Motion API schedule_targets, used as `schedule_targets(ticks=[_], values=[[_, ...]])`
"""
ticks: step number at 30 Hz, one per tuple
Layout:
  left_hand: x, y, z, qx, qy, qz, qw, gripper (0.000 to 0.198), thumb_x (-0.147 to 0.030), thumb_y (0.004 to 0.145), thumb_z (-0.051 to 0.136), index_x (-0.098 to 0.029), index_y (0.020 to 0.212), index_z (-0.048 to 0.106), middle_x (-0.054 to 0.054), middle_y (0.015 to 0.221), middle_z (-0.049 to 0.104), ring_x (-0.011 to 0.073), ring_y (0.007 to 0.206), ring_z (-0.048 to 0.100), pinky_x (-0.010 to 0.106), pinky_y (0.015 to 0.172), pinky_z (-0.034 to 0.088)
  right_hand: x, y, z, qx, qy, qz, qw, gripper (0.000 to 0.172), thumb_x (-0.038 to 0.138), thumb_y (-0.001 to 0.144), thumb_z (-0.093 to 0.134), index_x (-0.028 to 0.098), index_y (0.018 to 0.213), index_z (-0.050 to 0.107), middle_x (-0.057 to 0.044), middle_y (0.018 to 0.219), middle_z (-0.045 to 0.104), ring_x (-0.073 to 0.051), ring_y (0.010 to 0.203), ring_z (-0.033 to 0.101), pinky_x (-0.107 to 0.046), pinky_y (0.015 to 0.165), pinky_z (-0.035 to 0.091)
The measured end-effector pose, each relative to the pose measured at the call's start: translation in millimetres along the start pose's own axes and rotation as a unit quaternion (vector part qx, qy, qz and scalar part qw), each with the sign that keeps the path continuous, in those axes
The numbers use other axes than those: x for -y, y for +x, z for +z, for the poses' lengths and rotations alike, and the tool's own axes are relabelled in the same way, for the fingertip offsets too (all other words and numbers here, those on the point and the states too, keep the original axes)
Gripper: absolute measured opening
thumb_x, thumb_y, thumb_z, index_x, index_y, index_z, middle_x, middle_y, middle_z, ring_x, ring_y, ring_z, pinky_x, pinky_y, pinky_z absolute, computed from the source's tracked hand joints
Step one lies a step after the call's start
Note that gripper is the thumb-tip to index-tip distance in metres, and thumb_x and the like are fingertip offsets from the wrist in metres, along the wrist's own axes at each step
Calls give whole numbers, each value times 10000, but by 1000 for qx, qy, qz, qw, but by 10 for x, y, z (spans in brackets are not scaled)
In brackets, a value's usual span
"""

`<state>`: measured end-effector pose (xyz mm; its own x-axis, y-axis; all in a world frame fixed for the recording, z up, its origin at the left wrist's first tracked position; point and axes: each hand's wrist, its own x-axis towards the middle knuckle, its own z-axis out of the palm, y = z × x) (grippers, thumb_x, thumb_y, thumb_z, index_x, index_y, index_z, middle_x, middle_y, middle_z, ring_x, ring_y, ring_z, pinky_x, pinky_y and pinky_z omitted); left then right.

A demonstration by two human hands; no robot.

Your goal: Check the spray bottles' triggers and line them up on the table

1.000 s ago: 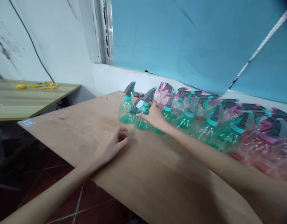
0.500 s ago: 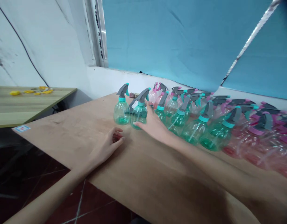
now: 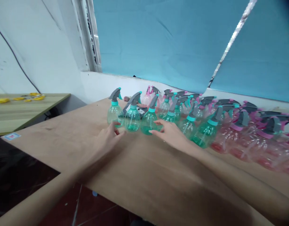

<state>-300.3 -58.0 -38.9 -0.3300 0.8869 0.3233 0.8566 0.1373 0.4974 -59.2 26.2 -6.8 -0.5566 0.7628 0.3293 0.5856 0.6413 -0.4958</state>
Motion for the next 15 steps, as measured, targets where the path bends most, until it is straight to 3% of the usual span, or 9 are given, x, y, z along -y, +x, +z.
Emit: schedule_targets(ticks=[2, 5, 10, 15], values=[[-164, 136, -29, -14, 24, -2, 1000, 555, -602, 798, 435, -197, 1175, 479, 51, 796, 622, 291, 792, 611, 373, 670, 439, 3, 34, 42, -9, 3, 8, 1000, 545, 431, 805, 590, 148, 1264, 507, -136, 1070, 669, -292, 879, 658, -461, 821, 485], [-383, 320, -45, -31, 57, -12, 998, 684, -681, 778, 391, -165, 1224, 446, 100, 837, 641, 349, 877, 614, 432, 740, 449, 29, 98, 93, -28, 4, 20, 999, 657, 443, 805, 577, 104, 1342, 407, -195, 1213, 583, -322, 967, 630, -480, 845, 473], [-543, 509, -2, -41, 106, -36, 993, 887, -786, 702, 362, -84, 1237, 458, 245, 988, 629, 458, 978, 582, 547, 794, 434, 54, 227, 119, -31, 13, 41, 999, 760, 438, 808, 562, 117, 1428, 264, -221, 1367, 434, -366, 1047, 591, -484, 823, 488], [-548, 589, 67, -36, 144, -47, 988, 871, -789, 691, 375, -121, 1240, 484, 217, 929, 666, 433, 919, 623, 520, 746, 471, 55, 381, 162, -8, -15, 69, 997, 833, 480, 798, 572, 95, 1446, 218, -222, 1205, 561, -338, 929, 642, -450, 757, 515]])
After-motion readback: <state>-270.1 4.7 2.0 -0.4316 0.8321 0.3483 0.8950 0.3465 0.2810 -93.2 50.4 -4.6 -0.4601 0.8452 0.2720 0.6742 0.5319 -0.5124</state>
